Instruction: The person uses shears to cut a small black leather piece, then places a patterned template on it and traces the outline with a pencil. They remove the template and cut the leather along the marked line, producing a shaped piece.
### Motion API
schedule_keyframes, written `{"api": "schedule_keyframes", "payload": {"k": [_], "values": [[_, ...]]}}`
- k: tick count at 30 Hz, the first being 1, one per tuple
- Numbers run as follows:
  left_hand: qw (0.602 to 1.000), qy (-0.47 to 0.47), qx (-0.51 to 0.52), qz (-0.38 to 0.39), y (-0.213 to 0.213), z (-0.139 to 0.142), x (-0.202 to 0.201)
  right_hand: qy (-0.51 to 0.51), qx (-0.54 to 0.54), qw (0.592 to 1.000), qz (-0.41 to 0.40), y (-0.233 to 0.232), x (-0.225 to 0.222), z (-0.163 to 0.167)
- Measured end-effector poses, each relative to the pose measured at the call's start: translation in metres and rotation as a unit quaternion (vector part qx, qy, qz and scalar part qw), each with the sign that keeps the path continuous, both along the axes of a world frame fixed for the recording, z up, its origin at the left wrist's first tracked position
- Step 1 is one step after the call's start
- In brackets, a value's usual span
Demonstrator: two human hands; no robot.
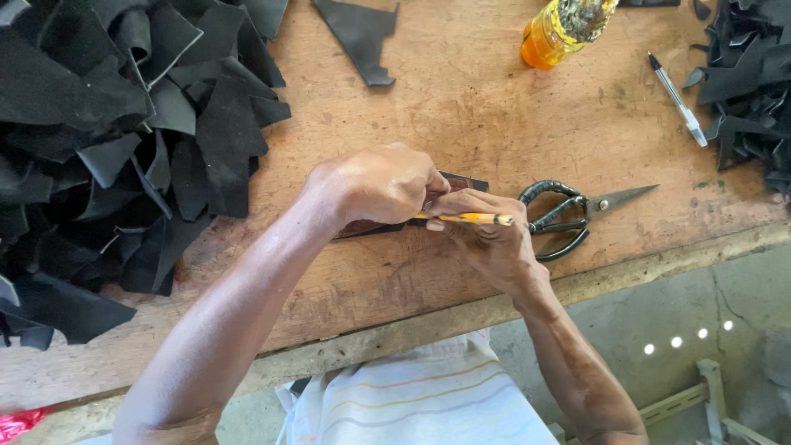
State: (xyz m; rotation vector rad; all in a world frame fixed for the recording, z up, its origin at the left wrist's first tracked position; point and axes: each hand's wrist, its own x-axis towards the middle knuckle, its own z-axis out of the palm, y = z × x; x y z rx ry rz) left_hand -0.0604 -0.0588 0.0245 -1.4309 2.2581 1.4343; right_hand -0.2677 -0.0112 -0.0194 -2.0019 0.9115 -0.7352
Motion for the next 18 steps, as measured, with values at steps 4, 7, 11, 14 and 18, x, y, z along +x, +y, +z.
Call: {"api": "schedule_keyframes", "payload": {"k": [4, 7, 11, 14, 18], "values": [[1.0, -0.006, 0.001, -0.003, 0.0004, 0.0042, -0.003, 0.015, -0.037, 0.999, 0.012, 0.0018, 0.0019, 0.0003], [1.0, -0.015, -0.001, -0.014, 0.0007, 0.004, -0.0014, 0.005, -0.043, 0.999, 0.009, 0.0012, 0.0009, 0.0026], [1.0, 0.001, -0.007, -0.013, 0.0002, 0.0007, -0.0018, 0.023, -0.043, 0.999, 0.011, 0.0038, 0.0035, 0.004], [1.0, -0.009, -0.005, -0.018, -0.0016, -0.0012, -0.0011, 0.024, -0.055, 0.998, 0.003, 0.0065, 0.0067, 0.0043], [0.999, -0.012, -0.004, -0.032, -0.0011, 0.0, -0.0018, 0.027, -0.05, 0.998, 0.01, 0.0067, 0.0072, 0.0066]]}}
